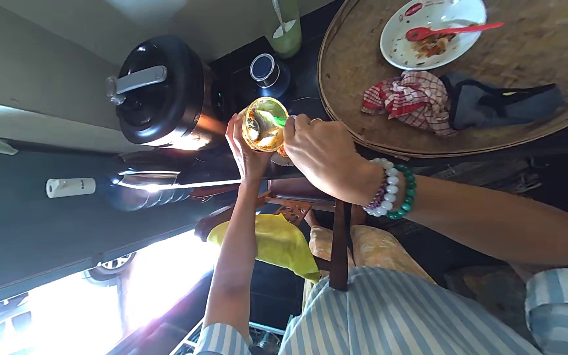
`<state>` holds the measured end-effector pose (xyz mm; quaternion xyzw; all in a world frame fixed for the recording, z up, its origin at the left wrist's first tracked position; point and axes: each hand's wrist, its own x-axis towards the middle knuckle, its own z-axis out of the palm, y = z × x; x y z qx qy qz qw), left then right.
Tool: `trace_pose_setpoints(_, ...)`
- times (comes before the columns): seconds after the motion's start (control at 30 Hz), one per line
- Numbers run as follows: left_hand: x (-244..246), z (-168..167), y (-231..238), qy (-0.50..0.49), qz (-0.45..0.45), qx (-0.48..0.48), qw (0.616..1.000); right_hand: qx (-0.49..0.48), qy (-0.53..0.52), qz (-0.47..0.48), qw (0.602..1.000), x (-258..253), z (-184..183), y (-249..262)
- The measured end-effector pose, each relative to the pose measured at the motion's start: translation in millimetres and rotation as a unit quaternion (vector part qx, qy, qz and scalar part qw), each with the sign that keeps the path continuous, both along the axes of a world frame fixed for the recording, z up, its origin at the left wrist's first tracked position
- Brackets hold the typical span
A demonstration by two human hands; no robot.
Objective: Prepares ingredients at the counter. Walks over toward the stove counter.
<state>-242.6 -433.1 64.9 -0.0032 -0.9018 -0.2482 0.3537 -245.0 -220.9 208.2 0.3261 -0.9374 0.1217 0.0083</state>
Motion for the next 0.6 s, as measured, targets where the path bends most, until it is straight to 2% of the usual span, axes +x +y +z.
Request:
trace_pose_setpoints(0.13,1.0,2.7,-0.3,0.003,-0.017,0.026,1.000,-0.029,-0.018,0.017,0.999,-9.0,-2.1,2.1)
trace_pose_setpoints(0.3,2.0,4.2,-3.5,0.008,-0.056,0.045,0.997,-0.066,0.049,0.061,0.995,-18.3,-6.4,13.9)
trace_pose_setpoints(0.43,1.8,7.4,0.5,0.006,-0.082,0.032,0.996,-0.049,0.114,0.106,0.987,-29.1,-2.9,15.4)
trace_pose_setpoints(0.6,1.9,6.5,4.8,0.009,-0.106,0.019,0.994,-0.052,0.140,0.132,0.980,-32.4,6.4,23.1)
